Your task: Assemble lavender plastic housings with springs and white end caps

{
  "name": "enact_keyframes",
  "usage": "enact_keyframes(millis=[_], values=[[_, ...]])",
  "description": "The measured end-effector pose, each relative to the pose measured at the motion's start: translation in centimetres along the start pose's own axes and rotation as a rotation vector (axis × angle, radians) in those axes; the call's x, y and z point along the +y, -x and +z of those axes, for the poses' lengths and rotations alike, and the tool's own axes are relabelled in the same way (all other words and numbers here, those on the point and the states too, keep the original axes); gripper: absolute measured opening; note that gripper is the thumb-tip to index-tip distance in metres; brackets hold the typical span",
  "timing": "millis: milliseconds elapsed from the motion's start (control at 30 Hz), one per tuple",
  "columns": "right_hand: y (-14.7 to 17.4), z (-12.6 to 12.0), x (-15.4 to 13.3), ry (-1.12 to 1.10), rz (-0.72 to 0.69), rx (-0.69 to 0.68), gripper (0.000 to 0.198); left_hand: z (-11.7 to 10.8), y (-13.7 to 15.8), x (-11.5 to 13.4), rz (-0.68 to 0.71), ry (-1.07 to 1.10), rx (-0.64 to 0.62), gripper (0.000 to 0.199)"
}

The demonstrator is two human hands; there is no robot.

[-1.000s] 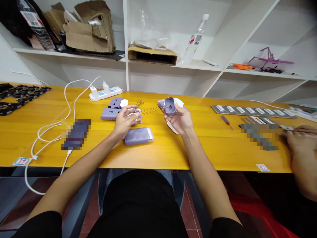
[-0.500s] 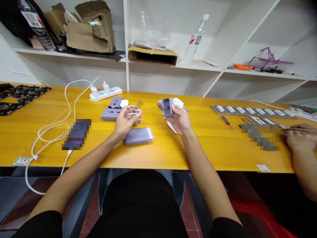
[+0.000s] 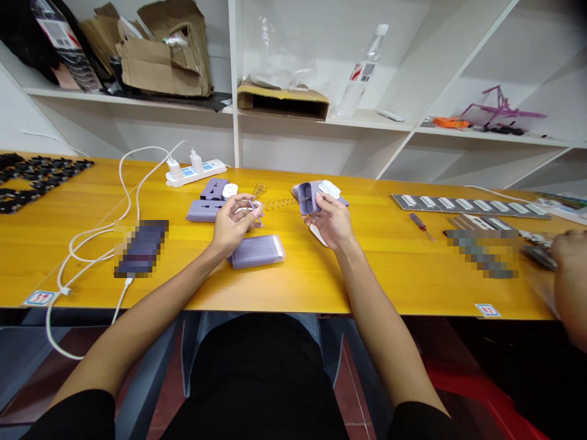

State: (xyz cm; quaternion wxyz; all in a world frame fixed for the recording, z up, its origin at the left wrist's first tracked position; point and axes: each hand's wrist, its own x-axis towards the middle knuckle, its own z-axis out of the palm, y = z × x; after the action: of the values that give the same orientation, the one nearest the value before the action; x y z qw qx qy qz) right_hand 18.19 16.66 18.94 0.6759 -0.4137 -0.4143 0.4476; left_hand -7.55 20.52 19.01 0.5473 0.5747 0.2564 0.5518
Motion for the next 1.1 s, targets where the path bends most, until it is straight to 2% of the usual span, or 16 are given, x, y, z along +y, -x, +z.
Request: enact_keyframes(millis=[1100], values=[[-0.07, 0.14, 0.52, 0.055, -0.071, 0.017, 0.039, -0.39, -0.3, -0.9, 0.039, -0.02, 0.005, 0.051]])
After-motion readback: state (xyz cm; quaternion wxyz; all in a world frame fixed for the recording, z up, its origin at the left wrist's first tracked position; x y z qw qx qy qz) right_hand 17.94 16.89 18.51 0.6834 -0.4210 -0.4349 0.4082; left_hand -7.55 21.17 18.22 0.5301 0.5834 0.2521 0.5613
